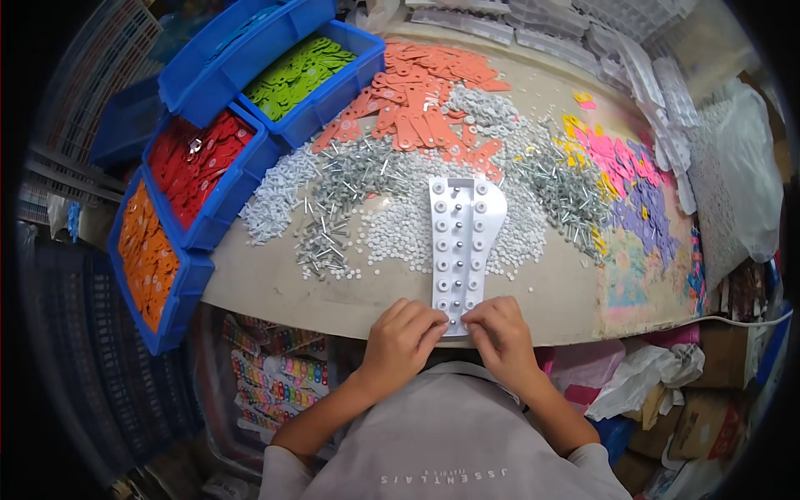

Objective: Assemble toy xylophones by placing colorful plastic keys and metal bars onto a base.

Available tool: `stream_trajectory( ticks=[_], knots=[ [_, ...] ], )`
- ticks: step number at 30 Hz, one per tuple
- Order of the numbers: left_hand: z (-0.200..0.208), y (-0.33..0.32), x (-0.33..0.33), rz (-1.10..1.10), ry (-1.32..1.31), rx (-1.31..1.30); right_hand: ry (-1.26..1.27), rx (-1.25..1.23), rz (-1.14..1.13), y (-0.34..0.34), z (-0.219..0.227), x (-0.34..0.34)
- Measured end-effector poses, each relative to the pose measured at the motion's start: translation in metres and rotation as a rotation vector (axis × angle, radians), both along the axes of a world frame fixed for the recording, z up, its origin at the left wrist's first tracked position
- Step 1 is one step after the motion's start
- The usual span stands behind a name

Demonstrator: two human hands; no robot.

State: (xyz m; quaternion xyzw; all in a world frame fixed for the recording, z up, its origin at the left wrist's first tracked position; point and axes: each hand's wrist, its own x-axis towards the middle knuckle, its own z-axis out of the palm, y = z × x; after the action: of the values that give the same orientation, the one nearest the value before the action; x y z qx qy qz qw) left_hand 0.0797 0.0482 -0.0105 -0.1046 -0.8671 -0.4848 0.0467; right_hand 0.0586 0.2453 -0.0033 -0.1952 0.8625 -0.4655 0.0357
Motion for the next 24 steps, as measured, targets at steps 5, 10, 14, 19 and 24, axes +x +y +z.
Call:
stream_trajectory(
  ticks=[5,10,14,19,24],
  knots=[
    [-0.009,-0.003,0.003,0.061,0.077,-0.048,0.067,0.000,-0.035,-0.005,-0.012,0.007],
    [-0.017,-0.005,0.003,-0.019,0.314,-0.152,0.395,0.155,0.037,0.001,-0.023,0.010],
    [-0.041,-0.005,0.010,0.019,0.350,0.000,0.436,0.158,0.040,0.003,-0.028,0.007],
    [-0.022,-0.021,0.007,0.268,0.348,0.256,0.593,0.075,0.076,-0.017,0.018,-0.023],
    [-0.038,-0.079,0.008,0.537,0.332,0.046,0.701,0.077,0.270,-0.124,0.068,-0.093]
  ],
)
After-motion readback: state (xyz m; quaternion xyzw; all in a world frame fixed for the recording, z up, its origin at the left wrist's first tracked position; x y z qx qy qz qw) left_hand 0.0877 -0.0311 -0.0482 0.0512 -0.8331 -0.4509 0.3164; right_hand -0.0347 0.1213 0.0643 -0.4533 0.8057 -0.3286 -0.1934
